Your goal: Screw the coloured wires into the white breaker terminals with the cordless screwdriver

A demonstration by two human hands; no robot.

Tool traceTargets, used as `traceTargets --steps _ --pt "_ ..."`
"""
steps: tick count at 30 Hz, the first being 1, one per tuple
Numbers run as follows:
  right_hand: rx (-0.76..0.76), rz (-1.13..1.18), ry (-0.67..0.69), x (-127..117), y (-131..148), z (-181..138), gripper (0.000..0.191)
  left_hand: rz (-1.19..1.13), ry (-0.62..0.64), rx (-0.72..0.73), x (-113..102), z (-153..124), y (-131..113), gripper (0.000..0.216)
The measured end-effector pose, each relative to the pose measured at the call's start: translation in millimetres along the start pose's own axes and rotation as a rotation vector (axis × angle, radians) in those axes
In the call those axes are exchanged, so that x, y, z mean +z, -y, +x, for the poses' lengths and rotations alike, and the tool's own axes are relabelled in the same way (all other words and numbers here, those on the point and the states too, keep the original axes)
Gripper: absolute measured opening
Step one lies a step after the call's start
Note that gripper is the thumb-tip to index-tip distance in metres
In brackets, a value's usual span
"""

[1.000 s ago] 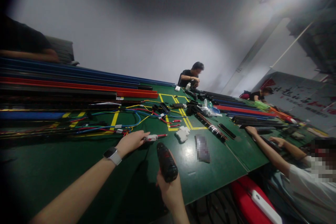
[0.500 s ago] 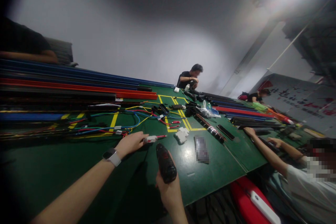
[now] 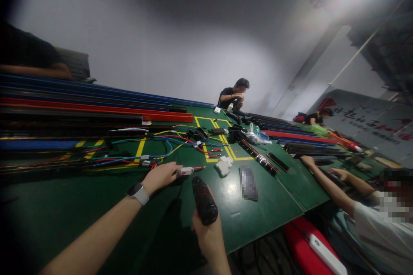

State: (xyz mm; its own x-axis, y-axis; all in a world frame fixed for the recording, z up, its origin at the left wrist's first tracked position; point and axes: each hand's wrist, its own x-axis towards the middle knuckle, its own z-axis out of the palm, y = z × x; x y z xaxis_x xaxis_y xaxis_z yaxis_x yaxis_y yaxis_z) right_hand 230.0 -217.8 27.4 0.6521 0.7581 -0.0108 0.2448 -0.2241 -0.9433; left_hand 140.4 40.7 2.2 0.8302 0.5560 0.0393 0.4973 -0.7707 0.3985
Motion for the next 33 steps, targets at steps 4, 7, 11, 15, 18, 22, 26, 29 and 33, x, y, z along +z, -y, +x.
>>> traceTargets --steps 4,7,11,15,18,22,26,29,33 --pt "0.007 0.000 -0.019 0.4 1.1 0.8 0.037 0.002 0.003 -0.001 2.1 1.2 1.5 0.028" --pt "0.008 0.013 -0.025 1.2 3.3 1.1 0.032 0.025 0.004 0.005 4.2 2.0 3.1 0.028" --pt "-0.011 0.028 -0.012 1.7 4.7 0.5 0.032 0.056 -0.006 0.020 6.4 2.0 4.6 0.029" --pt "-0.018 0.034 -0.005 1.5 3.7 -0.3 0.035 0.069 -0.021 0.021 7.3 2.0 4.4 0.029" --pt "-0.015 0.037 -0.004 1.3 2.3 -0.2 0.032 0.069 -0.014 0.016 6.9 2.1 3.9 0.029" --pt "-0.007 0.051 -0.017 1.8 0.1 0.7 0.027 0.069 -0.015 0.023 5.8 1.7 3.4 0.030" --pt "-0.012 0.067 -0.023 2.4 -1.6 1.2 0.028 0.063 -0.023 0.026 3.9 1.3 2.1 0.031" --pt "-0.002 0.034 -0.024 1.9 -1.5 1.0 0.032 0.059 -0.015 0.014 2.5 1.0 0.6 0.029" --pt "0.001 0.021 -0.018 1.2 -1.0 1.2 0.032 0.044 -0.001 0.007 2.1 0.4 0.3 0.030"
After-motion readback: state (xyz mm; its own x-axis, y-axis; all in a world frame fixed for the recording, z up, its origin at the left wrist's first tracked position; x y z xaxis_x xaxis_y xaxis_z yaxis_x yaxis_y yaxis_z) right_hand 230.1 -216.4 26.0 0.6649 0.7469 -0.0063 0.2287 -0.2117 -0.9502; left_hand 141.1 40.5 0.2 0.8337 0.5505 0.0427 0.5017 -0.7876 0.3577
